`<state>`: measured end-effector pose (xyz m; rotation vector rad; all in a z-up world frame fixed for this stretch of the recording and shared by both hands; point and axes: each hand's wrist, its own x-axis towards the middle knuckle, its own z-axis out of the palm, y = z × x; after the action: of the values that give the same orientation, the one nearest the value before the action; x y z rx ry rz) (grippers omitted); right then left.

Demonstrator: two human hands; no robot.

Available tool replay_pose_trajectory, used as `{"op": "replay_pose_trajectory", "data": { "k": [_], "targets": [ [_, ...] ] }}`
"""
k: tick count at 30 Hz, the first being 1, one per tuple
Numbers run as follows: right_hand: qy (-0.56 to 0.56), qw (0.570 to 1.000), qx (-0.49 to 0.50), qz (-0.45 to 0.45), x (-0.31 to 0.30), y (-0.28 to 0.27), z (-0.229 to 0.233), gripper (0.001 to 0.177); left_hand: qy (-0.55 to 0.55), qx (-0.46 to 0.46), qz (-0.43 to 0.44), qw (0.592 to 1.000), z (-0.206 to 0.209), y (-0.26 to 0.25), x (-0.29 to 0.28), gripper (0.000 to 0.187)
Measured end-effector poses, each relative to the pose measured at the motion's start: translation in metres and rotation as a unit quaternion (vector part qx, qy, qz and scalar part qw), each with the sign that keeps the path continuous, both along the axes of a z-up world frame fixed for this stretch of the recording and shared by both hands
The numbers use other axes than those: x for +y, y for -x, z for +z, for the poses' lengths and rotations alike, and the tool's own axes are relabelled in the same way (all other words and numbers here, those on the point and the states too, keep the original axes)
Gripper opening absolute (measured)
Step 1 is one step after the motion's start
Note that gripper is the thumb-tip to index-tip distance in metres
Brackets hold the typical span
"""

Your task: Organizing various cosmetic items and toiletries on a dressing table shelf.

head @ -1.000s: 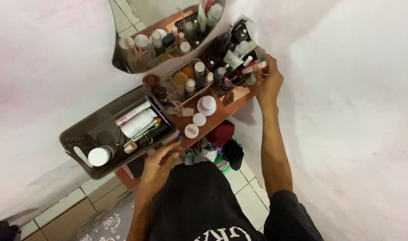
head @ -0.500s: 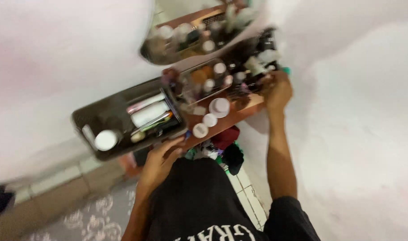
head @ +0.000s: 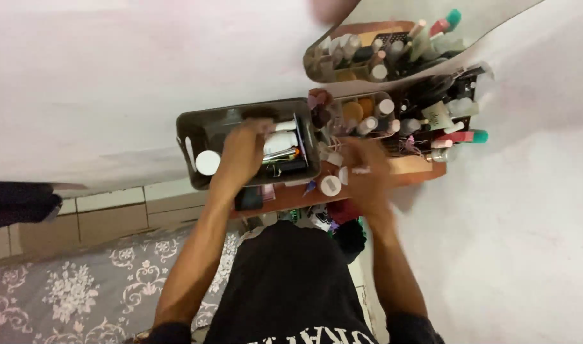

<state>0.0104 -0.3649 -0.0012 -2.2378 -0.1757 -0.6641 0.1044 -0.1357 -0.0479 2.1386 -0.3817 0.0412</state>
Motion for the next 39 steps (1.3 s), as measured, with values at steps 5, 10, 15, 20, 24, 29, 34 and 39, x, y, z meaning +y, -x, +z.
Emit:
{"op": "replay_pose_trajectory", "data": {
  "k": [5, 10, 15, 20, 24, 29, 34, 39],
  "targets": [
    [-0.005, 0.989, 0.098, 0.110, 0.059, -0.001, -0.003, 0.015, -0.276, 0.195, -0.054, 0.940, -0.032, -0.040, -0.026, 0.026],
    [-0.032, 0.983, 0.147, 0.101, 0.057, 0.010, -0.016, 0.017, -0.272, 0.143, -0.077, 0.948, -0.078, -0.044, -0.016, 0.034],
    [-0.059, 0.985, 0.133, 0.095, 0.054, 0.026, -0.029, 0.021, -0.289, 0.155, -0.110, 0.938, -0.064, -0.049, -0.001, 0.039],
    [-0.086, 0.989, 0.101, 0.065, 0.054, 0.033, -0.034, 0.019, -0.236, 0.220, -0.106, 0.941, -0.068, -0.061, 0.021, 0.047],
    [-0.090, 0.990, 0.094, 0.055, 0.056, 0.037, -0.025, 0.019, -0.189, 0.243, -0.072, 0.949, -0.046, -0.052, 0.032, 0.045],
    [-0.164, 0.977, 0.138, 0.015, 0.055, 0.038, -0.015, 0.023, -0.088, 0.111, -0.043, 0.989, 0.038, -0.002, 0.034, 0.041],
    [-0.304, 0.940, 0.143, 0.059, 0.061, 0.031, -0.003, 0.043, 0.035, 0.051, -0.104, 0.993, 0.069, 0.043, 0.011, 0.048],
    [-0.350, 0.928, 0.116, 0.045, 0.043, 0.036, 0.007, 0.048, 0.121, 0.044, -0.138, 0.982, 0.111, 0.071, 0.004, 0.061]
  ]
}}
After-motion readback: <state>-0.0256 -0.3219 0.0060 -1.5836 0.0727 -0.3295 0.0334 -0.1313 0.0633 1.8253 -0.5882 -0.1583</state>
